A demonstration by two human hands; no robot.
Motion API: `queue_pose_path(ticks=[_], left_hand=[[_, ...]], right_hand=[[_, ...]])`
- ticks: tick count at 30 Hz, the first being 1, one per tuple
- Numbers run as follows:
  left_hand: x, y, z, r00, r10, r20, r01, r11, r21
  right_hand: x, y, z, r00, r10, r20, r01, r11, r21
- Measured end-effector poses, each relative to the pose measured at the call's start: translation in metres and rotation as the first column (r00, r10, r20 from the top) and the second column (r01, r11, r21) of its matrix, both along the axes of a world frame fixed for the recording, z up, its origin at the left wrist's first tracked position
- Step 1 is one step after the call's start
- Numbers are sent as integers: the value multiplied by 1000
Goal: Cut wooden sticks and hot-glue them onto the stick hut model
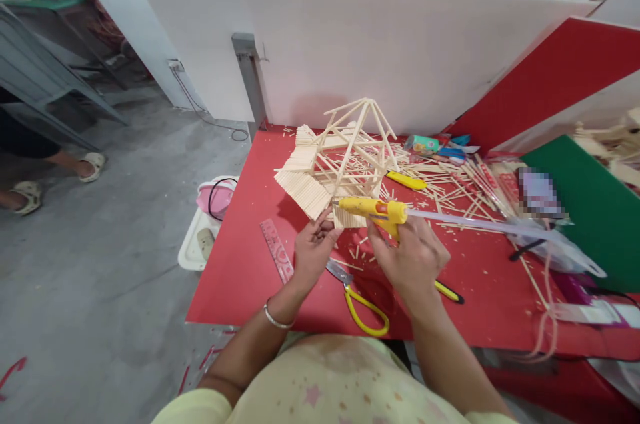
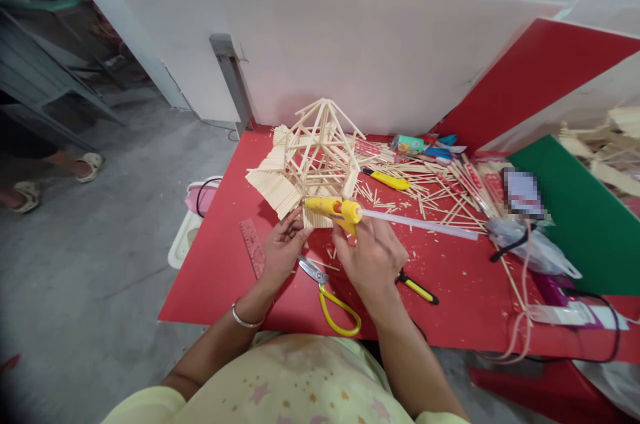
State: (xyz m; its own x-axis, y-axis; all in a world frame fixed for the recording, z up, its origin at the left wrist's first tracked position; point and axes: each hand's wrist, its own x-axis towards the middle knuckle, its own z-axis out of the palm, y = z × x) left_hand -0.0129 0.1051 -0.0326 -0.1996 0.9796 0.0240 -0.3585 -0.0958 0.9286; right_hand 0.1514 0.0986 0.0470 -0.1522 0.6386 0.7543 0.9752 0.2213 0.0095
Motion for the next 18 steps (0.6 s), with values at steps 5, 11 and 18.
queue_pose_path(ticks=[5, 11, 18], left_hand=[[0, 0, 1, 1000, 11, -8, -11, 1000, -7], [0, 0, 2, 1000, 10, 0, -10, 1000, 10], [0, -1, 3, 1000, -4, 10, 4, 1000, 4]], right_hand=[[-1, 1, -1, 1000, -13, 7, 13, 1000, -28], [0, 3, -2, 1000, -19, -4, 19, 1000, 11], [-1, 5, -1, 999, -48, 19, 48, 999, -6]])
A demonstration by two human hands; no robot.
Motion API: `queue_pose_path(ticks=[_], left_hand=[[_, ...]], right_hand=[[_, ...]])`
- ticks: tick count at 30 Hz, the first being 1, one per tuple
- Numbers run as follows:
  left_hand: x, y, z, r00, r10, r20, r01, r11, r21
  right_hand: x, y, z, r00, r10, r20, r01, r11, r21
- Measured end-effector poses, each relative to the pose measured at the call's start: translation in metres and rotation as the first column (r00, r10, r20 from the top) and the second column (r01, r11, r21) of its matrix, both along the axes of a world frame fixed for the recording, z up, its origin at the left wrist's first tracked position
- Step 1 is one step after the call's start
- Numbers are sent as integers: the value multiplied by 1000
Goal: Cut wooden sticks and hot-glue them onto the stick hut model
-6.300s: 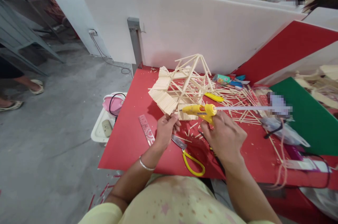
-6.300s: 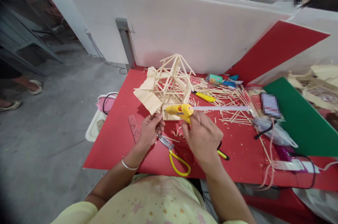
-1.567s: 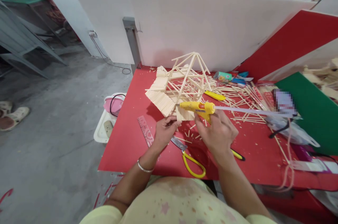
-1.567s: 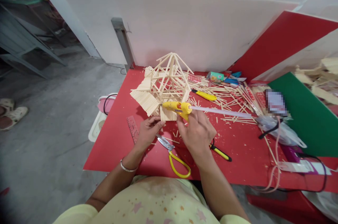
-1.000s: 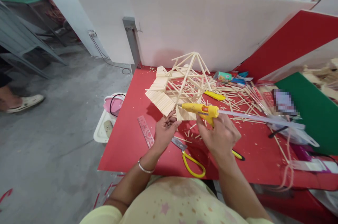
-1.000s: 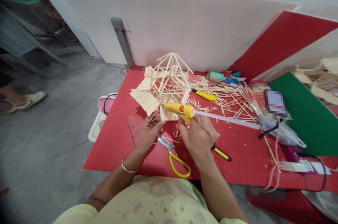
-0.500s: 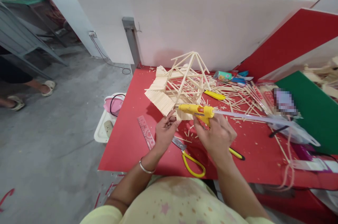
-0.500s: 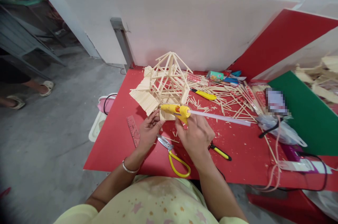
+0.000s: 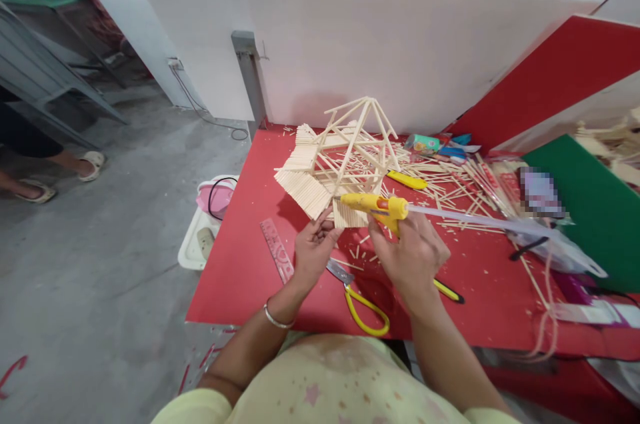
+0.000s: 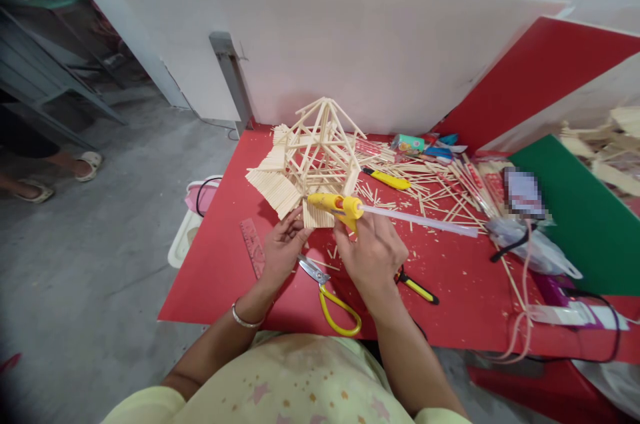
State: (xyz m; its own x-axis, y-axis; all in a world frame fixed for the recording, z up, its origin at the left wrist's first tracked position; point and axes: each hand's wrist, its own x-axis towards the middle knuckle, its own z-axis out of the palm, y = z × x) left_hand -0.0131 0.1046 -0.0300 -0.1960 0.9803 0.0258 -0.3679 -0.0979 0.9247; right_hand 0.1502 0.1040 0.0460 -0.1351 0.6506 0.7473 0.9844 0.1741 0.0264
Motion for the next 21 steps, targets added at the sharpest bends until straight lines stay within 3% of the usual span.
queue_pose_path(ticks=[21], left_hand=[[-1, 0, -5, 1000, -13, 13, 12, 1000, 13]], right_hand=[[0, 2, -3, 1000, -4, -30, 4, 1000, -25]])
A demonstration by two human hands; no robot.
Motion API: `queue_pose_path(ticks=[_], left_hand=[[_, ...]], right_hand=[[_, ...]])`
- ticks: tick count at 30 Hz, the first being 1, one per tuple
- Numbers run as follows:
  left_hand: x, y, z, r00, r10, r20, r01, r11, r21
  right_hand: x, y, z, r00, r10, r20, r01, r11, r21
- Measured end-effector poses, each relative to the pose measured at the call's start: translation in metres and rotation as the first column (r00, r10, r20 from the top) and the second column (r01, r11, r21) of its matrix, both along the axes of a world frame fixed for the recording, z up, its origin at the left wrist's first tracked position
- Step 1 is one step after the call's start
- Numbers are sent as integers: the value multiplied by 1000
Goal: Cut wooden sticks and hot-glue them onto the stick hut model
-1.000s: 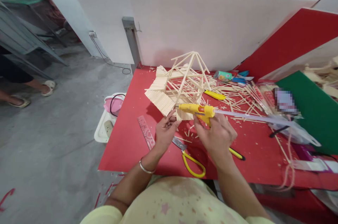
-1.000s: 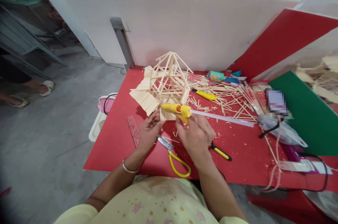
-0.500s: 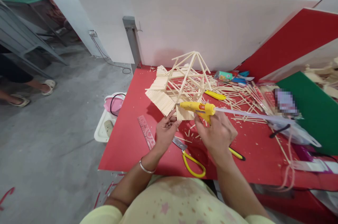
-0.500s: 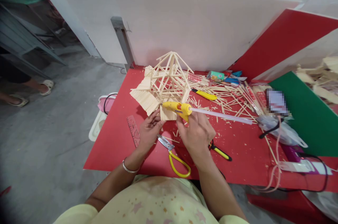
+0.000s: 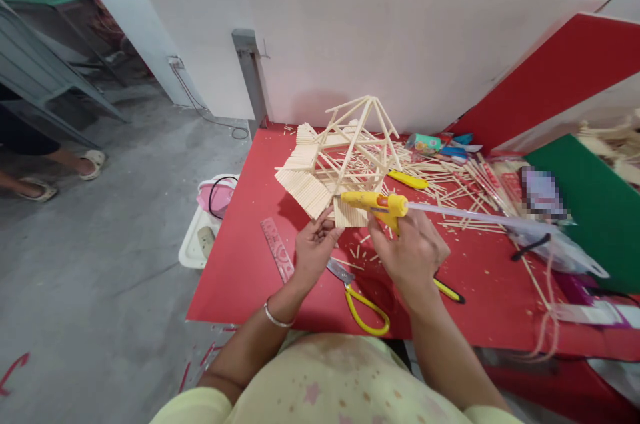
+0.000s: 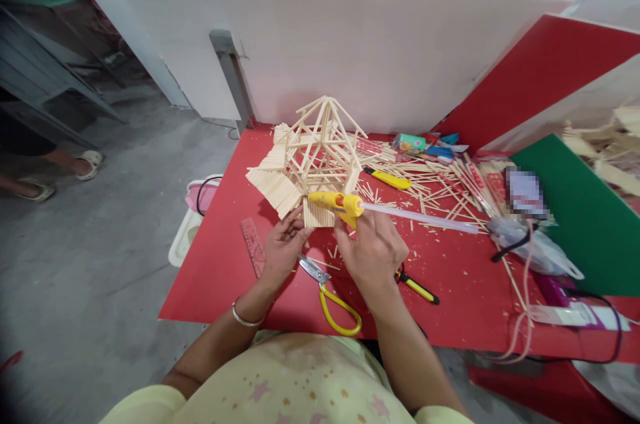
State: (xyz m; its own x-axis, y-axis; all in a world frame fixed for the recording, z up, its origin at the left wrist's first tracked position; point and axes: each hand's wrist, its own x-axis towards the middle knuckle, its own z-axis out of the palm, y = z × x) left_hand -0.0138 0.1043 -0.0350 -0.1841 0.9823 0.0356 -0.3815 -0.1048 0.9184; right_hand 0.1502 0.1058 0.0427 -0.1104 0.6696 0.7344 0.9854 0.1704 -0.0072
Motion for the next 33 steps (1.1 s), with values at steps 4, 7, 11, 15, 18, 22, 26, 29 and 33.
queue_pose_path(ticks=[4, 7, 11, 15, 18, 22, 26, 29, 33], left_hand=[[0, 0, -1, 1000, -3, -10, 3, 1000, -2], [0, 0, -1, 1000, 2, -6, -3, 1000, -16], [1, -1, 2, 1000, 0, 0, 0, 999, -45], [1, -2, 7, 1000, -5, 24, 7, 998, -64], [-1, -1, 8, 998, -43, 35, 47, 995, -92], [-1, 1, 8, 996, -57, 74, 65, 991, -113], [-2, 2, 7, 994, -58, 93, 69, 991, -114], [-2, 2, 7, 993, -65, 101, 76, 992, -103], [-3, 2, 7, 992, -69, 109, 81, 991, -109]], right_hand=[[-1, 0, 1, 1000, 19, 1, -19, 999, 44], [-1, -1, 1, 1000, 27, 5, -27, 998, 49], [0, -2, 0, 1000, 23, 10, -23, 998, 55], [2, -3, 0, 1000, 14, 11, -14, 999, 49], [2, -4, 0, 1000, 24, 8, -24, 999, 32], [3, -5, -1, 1000, 27, -9, -27, 1000, 13], [3, -4, -1, 1000, 25, -17, -25, 1000, 19], [1, -2, 0, 1000, 14, -20, -13, 1000, 15], [-2, 0, 1, 1000, 7, -17, -7, 1000, -13]])
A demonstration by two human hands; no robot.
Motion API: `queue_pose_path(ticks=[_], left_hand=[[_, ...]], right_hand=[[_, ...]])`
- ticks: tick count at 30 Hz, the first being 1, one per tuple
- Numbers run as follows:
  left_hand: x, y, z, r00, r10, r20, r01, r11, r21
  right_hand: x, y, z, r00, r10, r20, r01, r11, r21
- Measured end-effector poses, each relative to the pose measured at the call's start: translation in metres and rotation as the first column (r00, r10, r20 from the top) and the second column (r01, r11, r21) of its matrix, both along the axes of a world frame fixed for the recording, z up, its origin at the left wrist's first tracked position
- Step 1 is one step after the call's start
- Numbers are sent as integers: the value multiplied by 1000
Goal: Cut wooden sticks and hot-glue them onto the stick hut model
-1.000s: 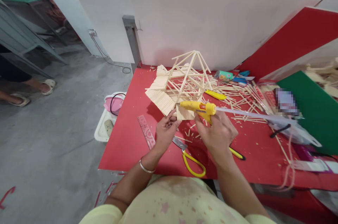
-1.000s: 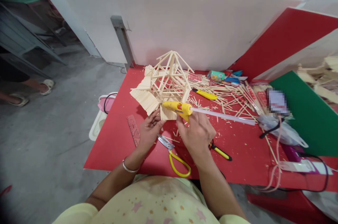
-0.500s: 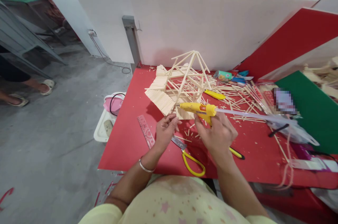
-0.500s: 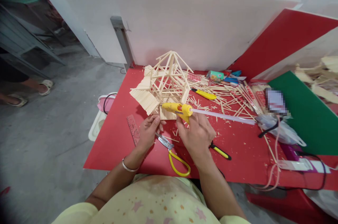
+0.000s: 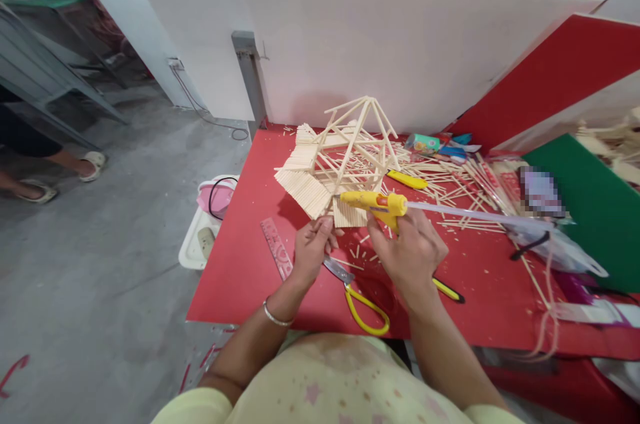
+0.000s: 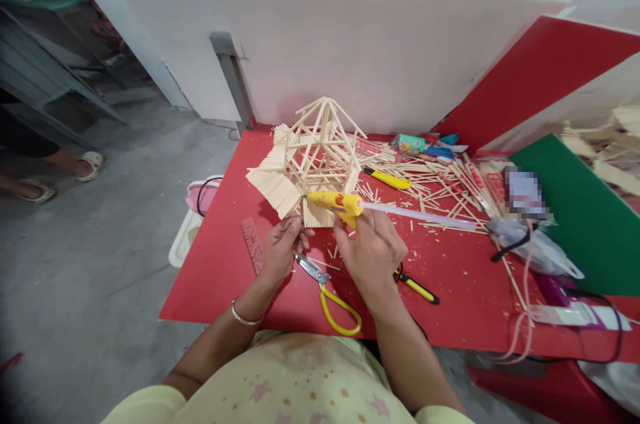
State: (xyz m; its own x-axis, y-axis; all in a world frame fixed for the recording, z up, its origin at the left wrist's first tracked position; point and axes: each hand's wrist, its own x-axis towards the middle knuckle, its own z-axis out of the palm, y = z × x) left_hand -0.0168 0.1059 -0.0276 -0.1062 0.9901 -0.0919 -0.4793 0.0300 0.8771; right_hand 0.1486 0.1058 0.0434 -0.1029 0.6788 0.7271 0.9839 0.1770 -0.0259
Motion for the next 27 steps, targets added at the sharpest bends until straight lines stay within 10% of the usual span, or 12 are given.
queue_pose_path(ticks=[27], left_hand=[[0, -2, 1, 1000, 2, 5, -2, 1000, 4]], right_hand=[[15, -3, -15, 990, -130, -59, 129, 991, -22]])
